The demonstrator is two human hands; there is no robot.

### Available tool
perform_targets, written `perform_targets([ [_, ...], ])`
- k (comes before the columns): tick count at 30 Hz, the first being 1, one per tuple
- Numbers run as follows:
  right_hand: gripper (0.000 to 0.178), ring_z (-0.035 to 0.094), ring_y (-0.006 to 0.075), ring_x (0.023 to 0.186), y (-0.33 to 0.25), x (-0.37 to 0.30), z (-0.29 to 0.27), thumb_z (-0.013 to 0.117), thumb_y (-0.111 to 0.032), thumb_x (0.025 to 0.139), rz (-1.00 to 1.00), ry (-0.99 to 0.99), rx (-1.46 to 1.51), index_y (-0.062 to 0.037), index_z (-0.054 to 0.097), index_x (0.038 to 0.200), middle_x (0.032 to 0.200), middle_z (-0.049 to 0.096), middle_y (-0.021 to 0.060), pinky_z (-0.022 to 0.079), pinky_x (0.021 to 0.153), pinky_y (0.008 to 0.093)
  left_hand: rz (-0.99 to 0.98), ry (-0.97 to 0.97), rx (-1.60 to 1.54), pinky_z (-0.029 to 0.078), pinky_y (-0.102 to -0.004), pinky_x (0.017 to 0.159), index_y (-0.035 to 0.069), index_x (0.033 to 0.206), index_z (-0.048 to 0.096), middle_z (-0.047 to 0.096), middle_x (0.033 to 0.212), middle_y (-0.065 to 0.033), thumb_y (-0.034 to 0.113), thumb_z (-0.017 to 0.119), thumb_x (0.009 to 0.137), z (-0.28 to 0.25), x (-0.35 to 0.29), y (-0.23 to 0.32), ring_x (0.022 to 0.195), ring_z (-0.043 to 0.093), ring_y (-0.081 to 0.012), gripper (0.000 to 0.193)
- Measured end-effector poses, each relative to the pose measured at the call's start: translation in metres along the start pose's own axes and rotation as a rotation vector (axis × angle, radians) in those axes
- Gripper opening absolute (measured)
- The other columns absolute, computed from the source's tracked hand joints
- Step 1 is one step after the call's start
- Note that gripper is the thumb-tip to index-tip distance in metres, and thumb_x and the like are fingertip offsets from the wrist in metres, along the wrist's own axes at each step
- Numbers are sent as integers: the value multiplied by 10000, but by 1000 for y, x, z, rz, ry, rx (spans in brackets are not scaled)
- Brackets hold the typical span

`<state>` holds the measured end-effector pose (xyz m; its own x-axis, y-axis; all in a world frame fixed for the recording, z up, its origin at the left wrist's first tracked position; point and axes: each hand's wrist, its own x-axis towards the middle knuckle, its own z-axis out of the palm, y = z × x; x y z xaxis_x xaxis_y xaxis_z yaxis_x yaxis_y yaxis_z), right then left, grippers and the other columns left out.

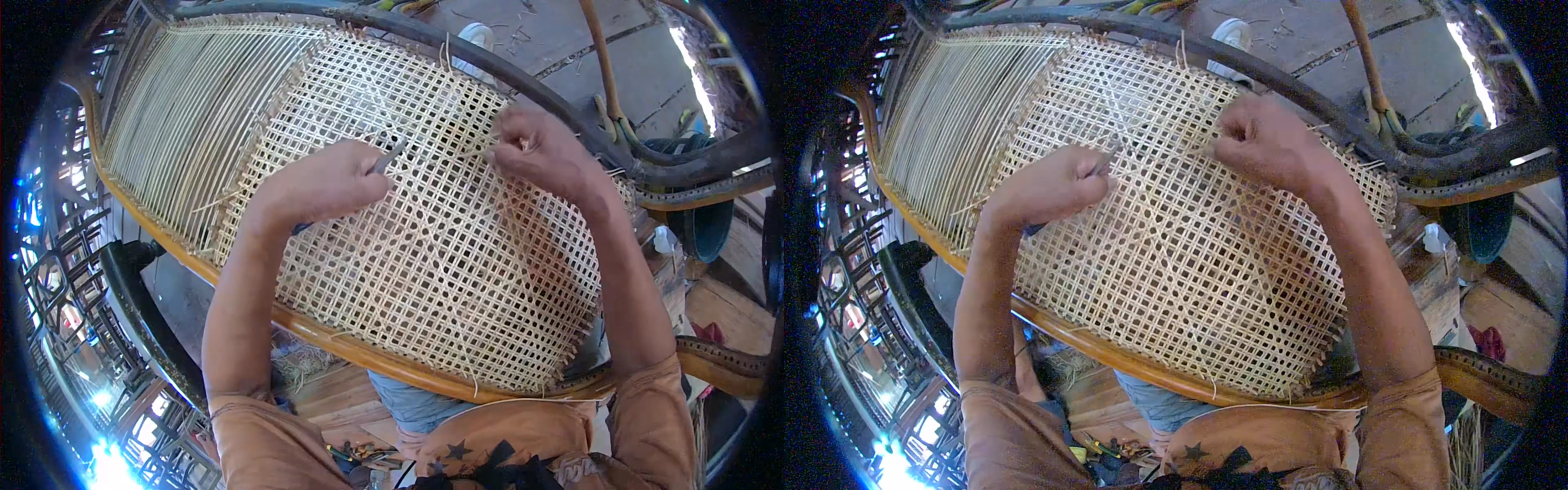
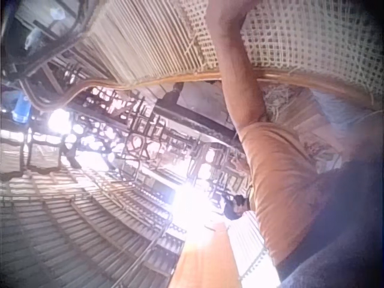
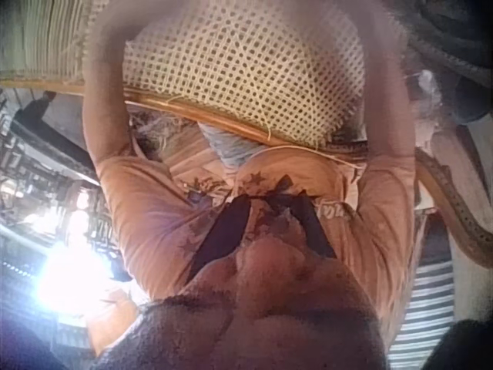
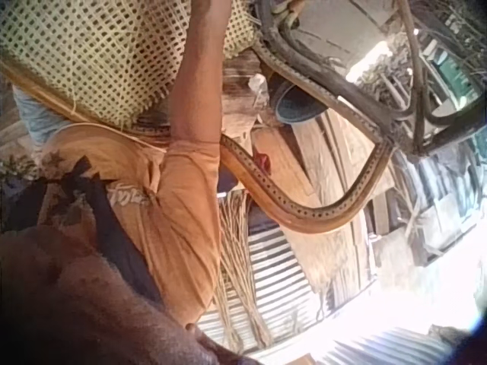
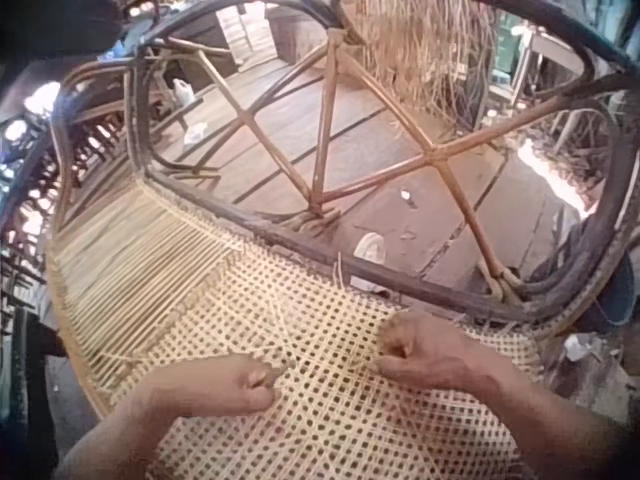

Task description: The recorder is weaving and securing a rattan or cane mesh into a wooden chair frame.

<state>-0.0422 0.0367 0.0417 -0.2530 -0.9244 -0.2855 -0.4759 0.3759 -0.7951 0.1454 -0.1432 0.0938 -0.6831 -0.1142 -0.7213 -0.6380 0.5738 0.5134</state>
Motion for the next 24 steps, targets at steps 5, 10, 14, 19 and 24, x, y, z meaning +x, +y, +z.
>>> perform_targets([
  [5, 212, 490, 153, 764, -8, 14, 2, 636, -174, 780, -214, -48, 36, -24, 493, 737, 806, 507, 46, 417, 681, 320, -43, -22, 50, 374, -354, 516, -37, 691, 453, 431, 558, -98, 201, 490, 768, 0, -17, -2, 520, 422, -171, 253],
  [10, 157, 546, 276, 743, 12, 13, 23, 620, -102, 772, -284, 16, -158, -31, 543, 889, 790, 546, 115, 450, 666, 358, -248, 199, 292, 425, -434, 622, -29, 737, 539, 551, 701, -212, 165, 480, 737, -3, -78, -30, 654, 533, -381, 203],
  [14, 139, 553, 276, 757, 12, 16, 31, 616, -89, 776, -358, 5, -186, -33, 556, 888, 792, 547, 112, 453, 666, 360, -276, 235, 194, 424, -435, 644, -27, 774, 540, 550, 718, -211, 156, 492, 743, -4, -103, -40, 686, 535, -389, 192],
  [19, 126, 555, 269, 768, 10, 17, 26, 601, -82, 786, -300, -36, -178, -18, 563, 888, 800, 551, 110, 460, 679, 352, -351, 318, 183, 423, -426, 658, -24, 787, 535, 543, 748, -226, 164, 505, 734, -2, -113, -42, 719, 537, -389, 197],
  [24, 102, 566, 294, 767, 13, 25, 22, 591, -96, 791, -301, -145, -253, -16, 578, 854, 810, 569, 125, 463, 680, 356, -399, 333, 209, 428, -418, 663, -26, 810, 537, 544, 753, -222, 177, 509, 742, -3, -127, -57, 719, 542, -385, 216],
])
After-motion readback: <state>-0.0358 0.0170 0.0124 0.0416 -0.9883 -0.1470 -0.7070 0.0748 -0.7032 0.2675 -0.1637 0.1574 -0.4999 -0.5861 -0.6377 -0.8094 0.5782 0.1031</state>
